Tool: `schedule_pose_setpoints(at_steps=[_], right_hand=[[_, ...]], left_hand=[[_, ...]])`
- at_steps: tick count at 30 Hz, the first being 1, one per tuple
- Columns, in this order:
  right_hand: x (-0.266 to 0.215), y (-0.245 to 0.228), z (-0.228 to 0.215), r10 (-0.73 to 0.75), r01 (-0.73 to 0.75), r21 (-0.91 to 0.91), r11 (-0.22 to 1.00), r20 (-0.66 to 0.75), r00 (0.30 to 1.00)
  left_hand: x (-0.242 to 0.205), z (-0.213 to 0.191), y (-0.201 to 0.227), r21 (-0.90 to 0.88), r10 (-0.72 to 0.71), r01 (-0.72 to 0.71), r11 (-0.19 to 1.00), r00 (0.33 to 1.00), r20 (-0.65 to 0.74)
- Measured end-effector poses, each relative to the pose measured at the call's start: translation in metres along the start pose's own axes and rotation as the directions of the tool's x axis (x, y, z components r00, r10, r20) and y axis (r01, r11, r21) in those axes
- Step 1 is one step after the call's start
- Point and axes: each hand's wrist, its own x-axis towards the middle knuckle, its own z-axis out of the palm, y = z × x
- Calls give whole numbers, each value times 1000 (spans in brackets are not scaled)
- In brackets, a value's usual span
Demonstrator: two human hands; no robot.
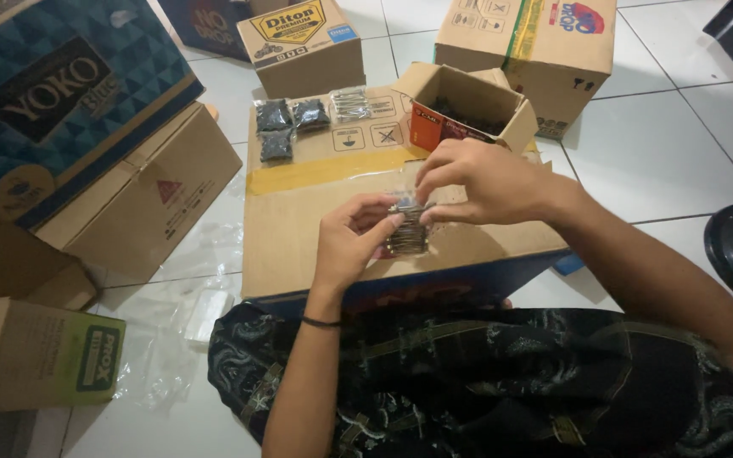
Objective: Bagging small metal bolts and screws into plastic packets
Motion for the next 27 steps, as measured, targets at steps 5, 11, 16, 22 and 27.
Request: schedule_pose_setpoints(at_steps=[5, 11, 16, 22, 27], right_hand=[[-2, 16, 19, 45, -45, -1, 999, -61, 997], [-14, 15, 30, 338, -242, 409, 880, -181, 924], [-24, 25, 69, 545, -337, 795, 504, 9, 838], [-29, 31, 100, 605, -187, 887, 423, -123, 787], [-29, 40, 115, 612, -128, 878, 461, -210, 762]], left_hand=[[4, -1, -8, 5, -13, 13, 1000, 1000, -8], [5, -2, -10, -34, -21, 20, 999, 999, -28], [7, 0, -3, -26, -3, 1, 1000, 999, -50], [7, 2, -5, -9, -26, 25, 1000, 998, -66], [13, 4, -8, -9, -78, 77, 997, 989, -124]])
